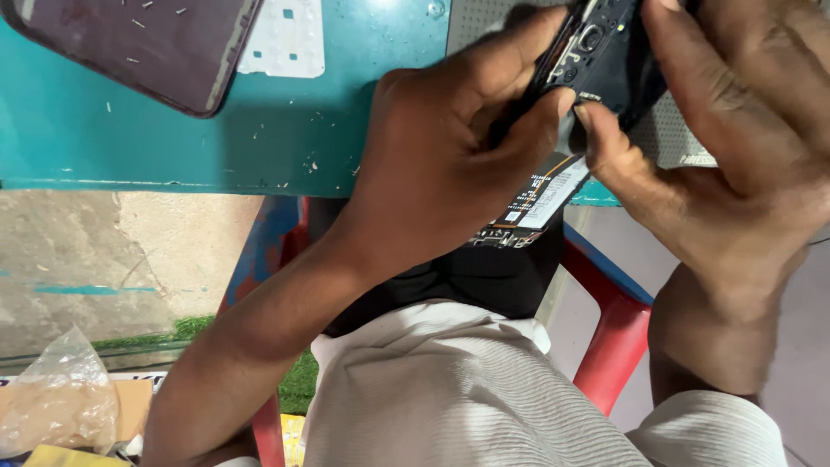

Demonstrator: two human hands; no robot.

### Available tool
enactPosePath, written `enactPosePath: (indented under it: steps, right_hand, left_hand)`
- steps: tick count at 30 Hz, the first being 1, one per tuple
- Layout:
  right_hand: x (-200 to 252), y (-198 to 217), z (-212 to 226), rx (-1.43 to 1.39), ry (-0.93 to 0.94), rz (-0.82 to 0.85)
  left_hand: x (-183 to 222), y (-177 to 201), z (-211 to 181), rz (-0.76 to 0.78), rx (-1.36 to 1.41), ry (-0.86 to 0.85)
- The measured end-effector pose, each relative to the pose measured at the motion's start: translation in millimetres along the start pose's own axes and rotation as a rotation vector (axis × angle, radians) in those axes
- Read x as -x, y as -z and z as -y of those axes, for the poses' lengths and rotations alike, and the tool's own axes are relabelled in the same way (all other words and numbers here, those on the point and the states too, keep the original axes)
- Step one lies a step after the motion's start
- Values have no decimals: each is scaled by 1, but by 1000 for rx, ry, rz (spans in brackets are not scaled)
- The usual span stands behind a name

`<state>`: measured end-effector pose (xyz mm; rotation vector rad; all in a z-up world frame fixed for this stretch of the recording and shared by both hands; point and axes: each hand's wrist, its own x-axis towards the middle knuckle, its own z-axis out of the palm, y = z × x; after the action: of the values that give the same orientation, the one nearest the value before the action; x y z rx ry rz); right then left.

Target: The person is repairing a smartphone by manipulating its internal components. They use a metal spudger to adjust a ribbon cable and a screwdriver to tighten screws on the camera module and other internal parts. The task involves precise hand movements to align and secure the components within the phone's chassis.

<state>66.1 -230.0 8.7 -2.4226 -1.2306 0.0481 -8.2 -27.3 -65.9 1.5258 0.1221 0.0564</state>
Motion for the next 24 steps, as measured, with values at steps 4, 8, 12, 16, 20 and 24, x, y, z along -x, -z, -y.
enactPosePath:
  steps: [4,8,12,16,20,24]
  right_hand:
    - [7,-4,8,-89,-104,-28]
    - [3,-6,4,-37,-68,-19]
    - [-2,-7,-2,-23,-21,-5]
    - [-4,-5,-1,17,-12,3]
    - [0,-6,-6,16,2,7]
    - [40,-17,-36,-20,-28,0]
  left_hand:
    - [1,-3,0,19,197,41]
    - [-2,-1,-1,13,141,36]
    - [-1,0,1,20,28,-7]
    - [-1,4,3,58,66,-17]
    - [-1,6,2,80,72,-2]
    - [-2,4,3,67,42,-9]
